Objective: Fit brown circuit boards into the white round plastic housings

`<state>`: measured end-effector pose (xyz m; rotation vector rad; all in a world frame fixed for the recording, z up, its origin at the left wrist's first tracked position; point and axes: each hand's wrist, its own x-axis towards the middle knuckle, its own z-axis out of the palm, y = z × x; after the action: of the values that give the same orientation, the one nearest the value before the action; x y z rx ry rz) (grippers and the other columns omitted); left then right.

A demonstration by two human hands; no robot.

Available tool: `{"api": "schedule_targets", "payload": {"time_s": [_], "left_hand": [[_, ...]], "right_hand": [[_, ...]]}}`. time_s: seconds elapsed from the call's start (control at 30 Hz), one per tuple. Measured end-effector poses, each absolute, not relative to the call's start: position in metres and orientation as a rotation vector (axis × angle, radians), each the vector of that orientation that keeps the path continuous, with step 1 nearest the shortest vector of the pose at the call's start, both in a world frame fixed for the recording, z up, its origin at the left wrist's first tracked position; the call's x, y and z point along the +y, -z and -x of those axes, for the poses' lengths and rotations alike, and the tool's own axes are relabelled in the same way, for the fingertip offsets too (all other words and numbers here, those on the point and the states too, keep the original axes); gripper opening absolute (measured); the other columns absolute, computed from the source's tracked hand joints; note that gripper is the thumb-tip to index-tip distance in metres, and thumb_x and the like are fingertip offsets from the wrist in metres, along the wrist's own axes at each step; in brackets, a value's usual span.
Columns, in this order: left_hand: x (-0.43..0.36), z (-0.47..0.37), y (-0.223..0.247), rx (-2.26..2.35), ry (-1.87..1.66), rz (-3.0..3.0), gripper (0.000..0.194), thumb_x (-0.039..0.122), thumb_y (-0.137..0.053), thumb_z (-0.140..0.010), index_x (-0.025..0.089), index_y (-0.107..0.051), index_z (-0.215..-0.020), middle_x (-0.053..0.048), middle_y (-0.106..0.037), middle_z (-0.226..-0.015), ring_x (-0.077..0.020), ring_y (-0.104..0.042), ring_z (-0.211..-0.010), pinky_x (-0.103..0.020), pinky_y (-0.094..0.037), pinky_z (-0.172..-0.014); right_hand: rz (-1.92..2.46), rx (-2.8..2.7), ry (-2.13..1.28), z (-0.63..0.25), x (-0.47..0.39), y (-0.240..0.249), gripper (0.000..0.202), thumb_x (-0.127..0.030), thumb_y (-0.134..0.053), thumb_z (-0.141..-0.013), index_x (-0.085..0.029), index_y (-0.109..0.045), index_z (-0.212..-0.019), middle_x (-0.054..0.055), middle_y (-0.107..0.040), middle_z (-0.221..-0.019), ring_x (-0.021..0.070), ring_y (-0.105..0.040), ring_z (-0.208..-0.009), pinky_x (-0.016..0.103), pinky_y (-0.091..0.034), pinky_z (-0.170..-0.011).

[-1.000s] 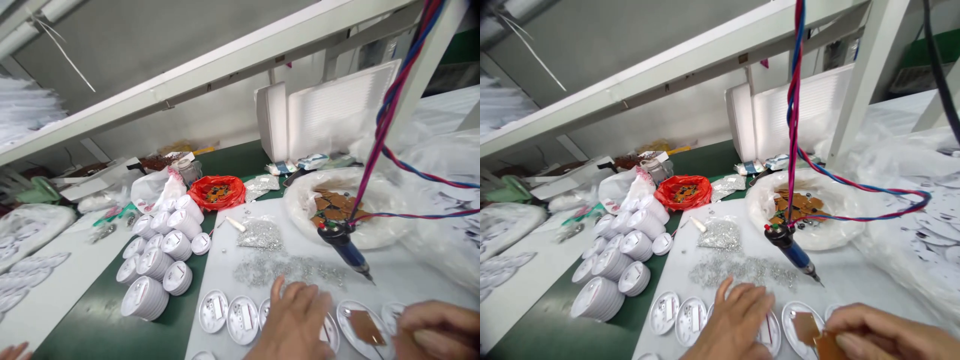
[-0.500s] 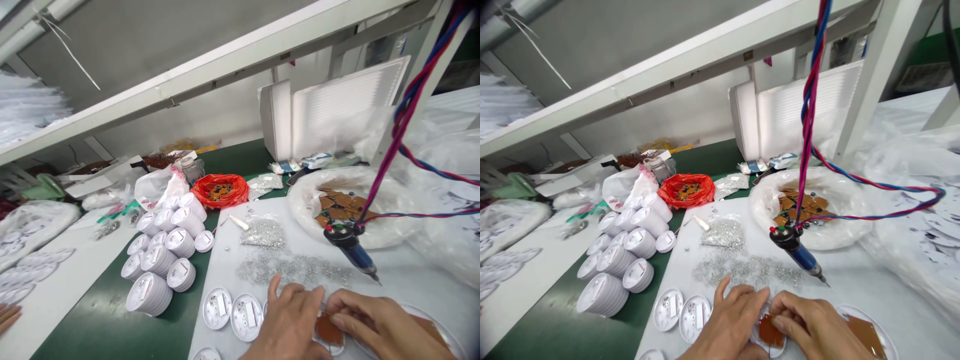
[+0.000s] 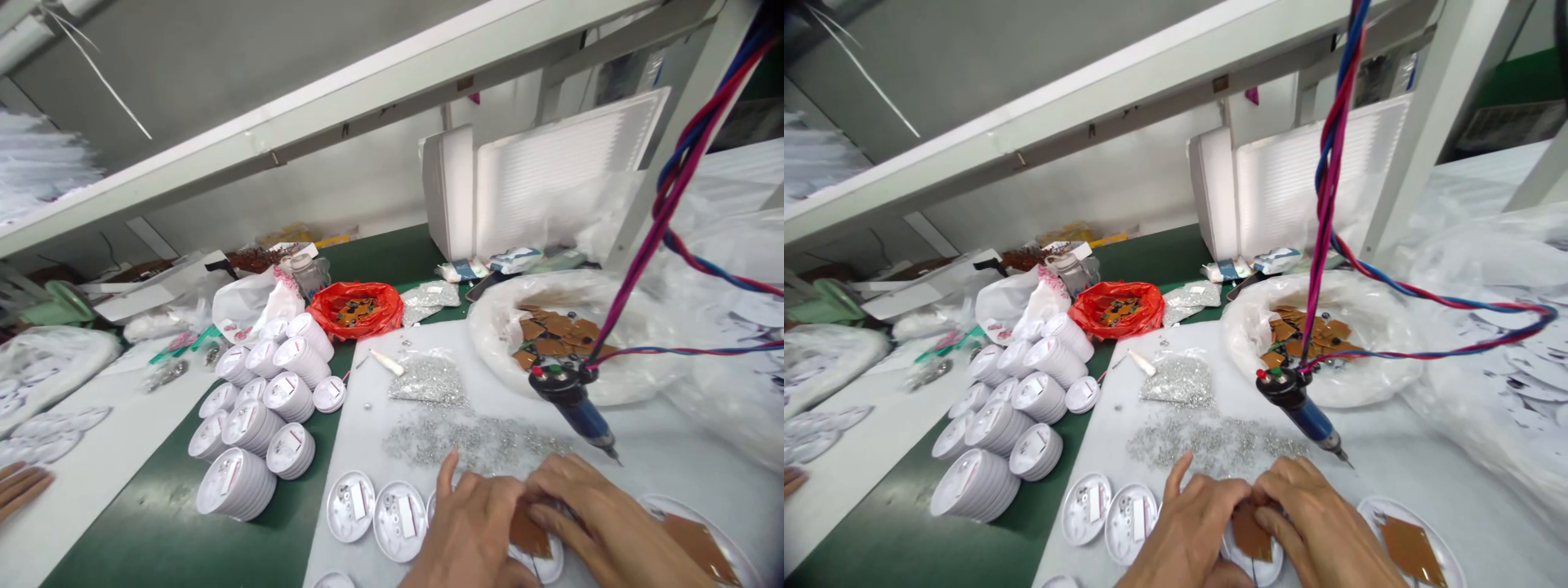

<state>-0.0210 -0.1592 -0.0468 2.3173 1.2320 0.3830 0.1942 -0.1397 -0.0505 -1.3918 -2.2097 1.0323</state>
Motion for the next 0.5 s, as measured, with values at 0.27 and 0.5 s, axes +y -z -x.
{"api": "schedule_targets", "payload": {"time_s": [0.27,0.5], "left_hand": [[-0.162,0.026,0.062,1.149,-0.585,-2.563,0.037,0.05,-0.081,-0.093,0.023,-0.068,-0.115,-0.003,-0.079,-0.117,-0.0239,-0.077,-0.099,-0.063,-0.042,-0.122],[-0.161,0.029,0.08,1.065,-0.946,-2.915,0.03,0.057,-0.072,-0.099,0.029,-0.079,-0.105,-0.004,-0.077,-0.128,-0.0188,-0.074,-0.094,-0.055,-0.046,-0.12]], "right_hand": [[1.402,-2.248,-0.93,-0.188,-0.136,0.048,0.032,-0.02,-0.043,-0.1,-0.022,-0.071,-0.085,0.01,-0.071,-0.093,0.029,-0.069,-0.093,0.048,-0.059,-0.082],[1.298,-2.236,-0.554,-0.189,-0.146,0.071,0.039,-0.018,-0.043,-0.091,-0.026,-0.081,-0.095,0.011,-0.078,-0.097,0.0308,-0.075,-0.091,0.046,-0.065,-0.076]]}}
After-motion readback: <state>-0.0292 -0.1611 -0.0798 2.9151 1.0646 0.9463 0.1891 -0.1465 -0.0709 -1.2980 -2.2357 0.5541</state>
